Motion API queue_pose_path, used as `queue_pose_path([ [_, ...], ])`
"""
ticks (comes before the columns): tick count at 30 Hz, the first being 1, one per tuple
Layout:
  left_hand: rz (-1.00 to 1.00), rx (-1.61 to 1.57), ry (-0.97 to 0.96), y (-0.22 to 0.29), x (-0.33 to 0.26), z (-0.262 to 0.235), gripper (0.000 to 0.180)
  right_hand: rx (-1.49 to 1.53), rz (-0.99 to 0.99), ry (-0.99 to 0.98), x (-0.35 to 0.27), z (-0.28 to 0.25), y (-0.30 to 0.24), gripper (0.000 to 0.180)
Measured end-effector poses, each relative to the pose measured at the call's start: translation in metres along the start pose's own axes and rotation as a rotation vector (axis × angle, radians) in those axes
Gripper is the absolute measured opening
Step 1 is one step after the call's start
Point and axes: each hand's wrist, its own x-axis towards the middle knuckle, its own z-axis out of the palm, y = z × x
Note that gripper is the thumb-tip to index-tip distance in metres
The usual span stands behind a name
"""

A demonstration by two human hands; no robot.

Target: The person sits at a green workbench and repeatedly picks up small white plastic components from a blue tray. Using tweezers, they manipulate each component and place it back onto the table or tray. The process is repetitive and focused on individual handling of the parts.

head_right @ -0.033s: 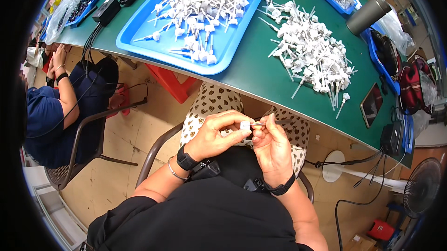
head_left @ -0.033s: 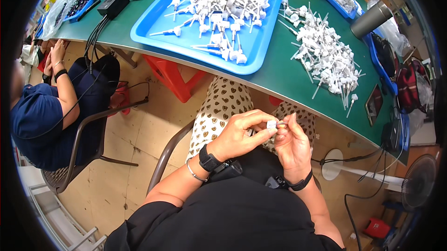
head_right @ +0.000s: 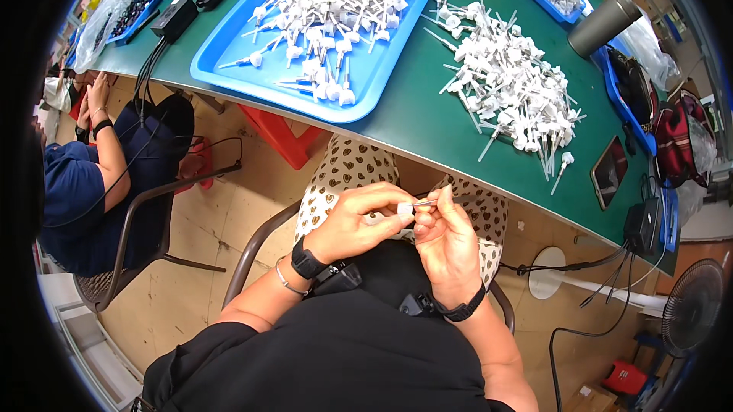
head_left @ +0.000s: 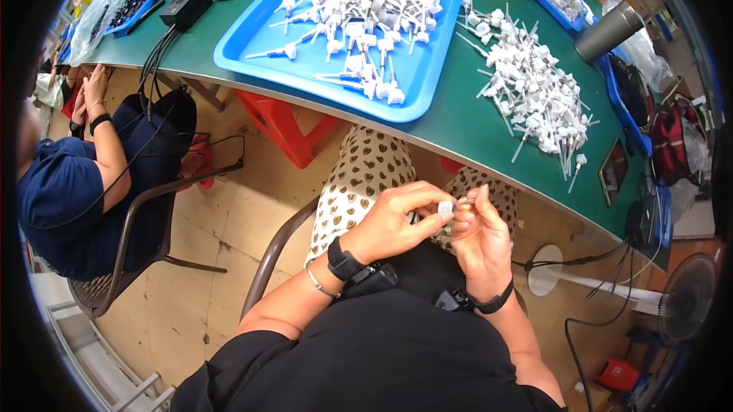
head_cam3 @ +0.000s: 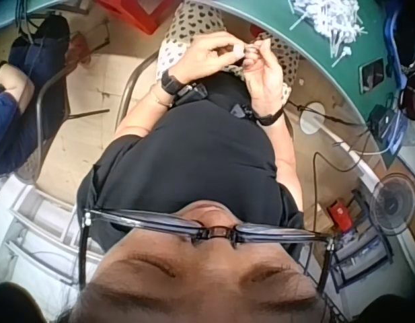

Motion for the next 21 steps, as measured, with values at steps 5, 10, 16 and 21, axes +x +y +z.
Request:
queue_pose_path([
  [5,-0.11,-0.107,-0.012,-0.001,-0.003,0.0,0.023,-0.019,-0.117,0.007,0.002,0.006,-0.008,0.028],
  [10,-0.273,-0.206,0.009,0.002,-0.002,0.001,0.025,-0.262,-0.397,-0.027,-0.003,0.009,-0.001,0.024],
  [16,-0.224,-0.271,0.093,0.005,0.0,0.005,0.024,-0.409,-0.491,-0.041,-0.003,0.008,0.002,0.022],
  [21,-0.184,-0.111,0.06,0.001,-0.001,-0.001,0.025,-0.617,-0.611,-0.147,-0.008,0.008,0.006,0.021],
])
